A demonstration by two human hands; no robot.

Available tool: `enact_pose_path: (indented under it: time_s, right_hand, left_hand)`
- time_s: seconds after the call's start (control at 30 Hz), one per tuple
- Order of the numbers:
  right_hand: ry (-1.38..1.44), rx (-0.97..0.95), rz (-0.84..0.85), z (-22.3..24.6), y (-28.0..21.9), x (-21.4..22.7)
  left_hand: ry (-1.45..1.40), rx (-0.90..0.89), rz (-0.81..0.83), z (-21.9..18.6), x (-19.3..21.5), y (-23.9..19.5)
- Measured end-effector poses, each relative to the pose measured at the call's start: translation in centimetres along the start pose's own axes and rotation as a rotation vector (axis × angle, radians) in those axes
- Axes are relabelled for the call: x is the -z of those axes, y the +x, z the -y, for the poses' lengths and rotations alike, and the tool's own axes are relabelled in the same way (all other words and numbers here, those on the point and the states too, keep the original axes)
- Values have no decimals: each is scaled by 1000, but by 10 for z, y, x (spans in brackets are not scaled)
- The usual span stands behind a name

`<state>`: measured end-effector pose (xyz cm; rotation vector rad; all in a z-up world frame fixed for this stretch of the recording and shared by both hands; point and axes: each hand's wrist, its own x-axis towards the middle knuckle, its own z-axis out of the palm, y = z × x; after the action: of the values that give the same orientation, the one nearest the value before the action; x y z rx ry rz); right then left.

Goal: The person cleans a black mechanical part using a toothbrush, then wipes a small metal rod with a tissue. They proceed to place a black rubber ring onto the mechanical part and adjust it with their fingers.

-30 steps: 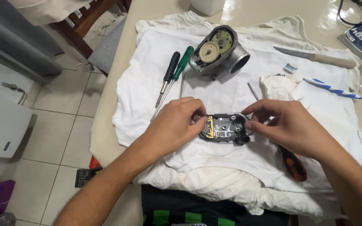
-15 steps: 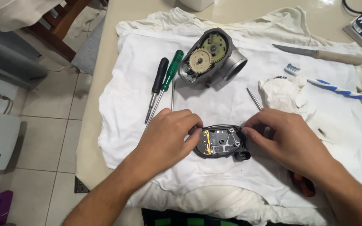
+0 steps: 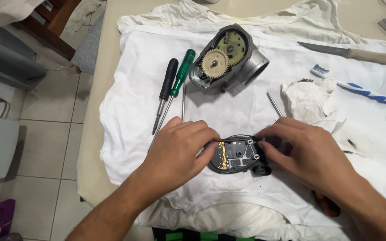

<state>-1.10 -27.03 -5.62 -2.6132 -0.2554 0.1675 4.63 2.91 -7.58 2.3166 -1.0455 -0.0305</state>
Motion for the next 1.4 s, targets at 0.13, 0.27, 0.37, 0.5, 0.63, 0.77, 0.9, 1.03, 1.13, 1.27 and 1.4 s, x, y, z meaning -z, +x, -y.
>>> enact_pose_path:
  time_s: [0.13, 0.27, 0.37, 0.5, 0.63, 0.77, 0.9, 1.03, 1.13, 1.27, 1.4]
  right_hand:
    - [-1, 14, -11, -1, 0, -1]
    - [7, 7, -5, 0, -1, -1]
    - [6, 21, -10, 0, -1, -1]
    - [12, 18, -4, 0, 0, -1]
    - [3, 11, -1, -1, -1, -1]
    - [31, 9, 5, 0, 0, 0]
    - [50, 49, 10, -2, -1, 0]
    - [31, 64, 7, -5, -1, -2]
    - [15, 57, 14, -5, -2, -3]
    - [17, 89, 1, -6, -2, -3]
    - [-7, 111, 28, -6, -3, -3]
  left_hand:
    - [12, -26, -1, 3, -1, 0]
    - [1, -41, 1, 5, -3, 0]
    - [-13, -58, -3, 5, -2, 1]
    - [-11, -83, -23, 9, -4, -1]
    - [-31, -75, -11, 9, -1, 0]
    - [-45, -93, 13, 10, 0, -1]
    - [-15, -125, 30, 13, -3, -2]
    - [-48, -128, 52, 11, 2, -1]
    - [-35, -151, 60, 12, 0, -1]
    - [-33, -165, 48, 12, -2, 0]
    - [-70, -156, 63, 8, -2, 3]
